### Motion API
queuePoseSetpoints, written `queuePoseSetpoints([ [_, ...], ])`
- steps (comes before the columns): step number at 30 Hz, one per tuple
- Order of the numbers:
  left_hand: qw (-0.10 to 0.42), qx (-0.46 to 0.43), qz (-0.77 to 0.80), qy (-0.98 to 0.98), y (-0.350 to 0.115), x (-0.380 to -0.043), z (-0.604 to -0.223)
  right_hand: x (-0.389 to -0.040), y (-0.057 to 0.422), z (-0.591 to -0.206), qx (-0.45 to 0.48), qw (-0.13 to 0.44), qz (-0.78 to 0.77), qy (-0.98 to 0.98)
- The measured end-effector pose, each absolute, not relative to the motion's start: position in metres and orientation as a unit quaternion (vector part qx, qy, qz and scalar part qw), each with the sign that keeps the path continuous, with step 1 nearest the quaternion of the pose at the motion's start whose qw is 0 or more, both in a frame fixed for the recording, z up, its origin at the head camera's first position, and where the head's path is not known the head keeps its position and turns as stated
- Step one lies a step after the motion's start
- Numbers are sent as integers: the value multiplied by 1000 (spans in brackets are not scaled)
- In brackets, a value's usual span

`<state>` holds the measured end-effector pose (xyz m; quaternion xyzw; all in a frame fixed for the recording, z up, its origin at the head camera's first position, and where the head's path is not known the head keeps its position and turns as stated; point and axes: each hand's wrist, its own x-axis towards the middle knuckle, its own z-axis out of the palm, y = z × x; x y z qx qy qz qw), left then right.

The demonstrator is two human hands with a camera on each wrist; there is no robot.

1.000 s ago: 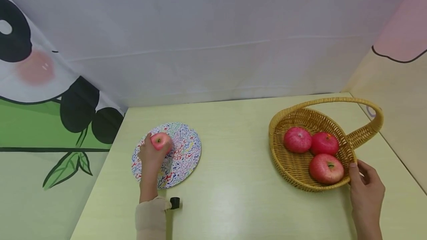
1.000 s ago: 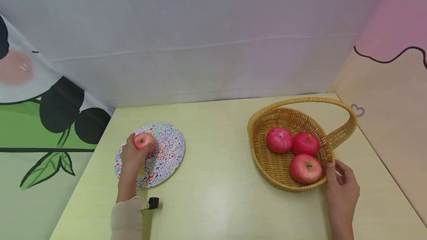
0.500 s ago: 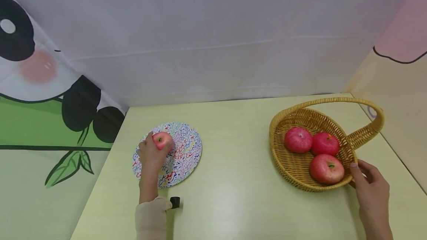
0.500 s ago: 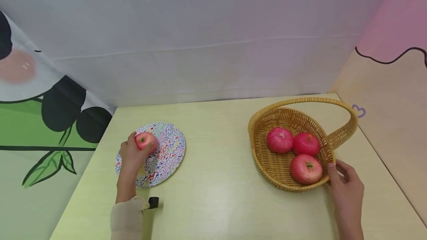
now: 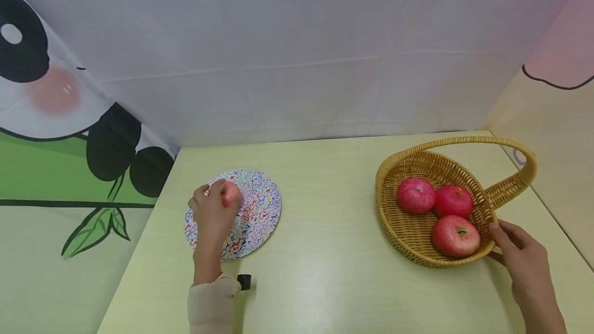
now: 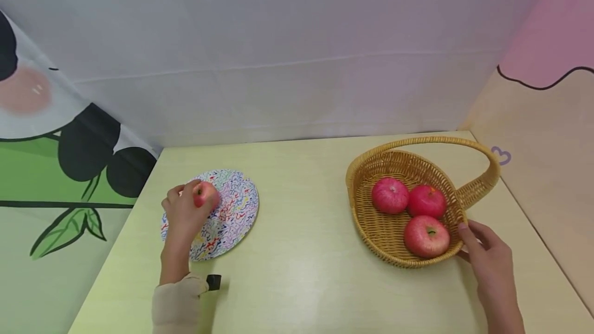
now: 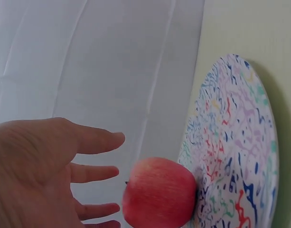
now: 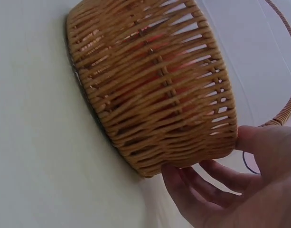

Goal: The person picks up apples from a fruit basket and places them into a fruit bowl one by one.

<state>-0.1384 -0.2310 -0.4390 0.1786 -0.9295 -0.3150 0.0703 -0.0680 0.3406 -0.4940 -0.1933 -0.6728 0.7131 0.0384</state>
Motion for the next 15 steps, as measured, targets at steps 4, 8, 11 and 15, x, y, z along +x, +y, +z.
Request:
queuePoseSetpoints([
  [4, 63, 162, -335, -926, -227, -139, -431, -72, 349, -492, -165, 7, 705, -690],
  [8, 53, 119, -363, -923, -220, -138, -423, -74, 356, -492, -150, -9, 707, -691],
  [11, 41, 68, -379, -922, -215, -138, -419, -75, 360, -492, -140, -25, 707, -692],
  [15, 14, -16, -378, -926, -211, -137, -415, -77, 364, -490, -137, -47, 706, -693],
])
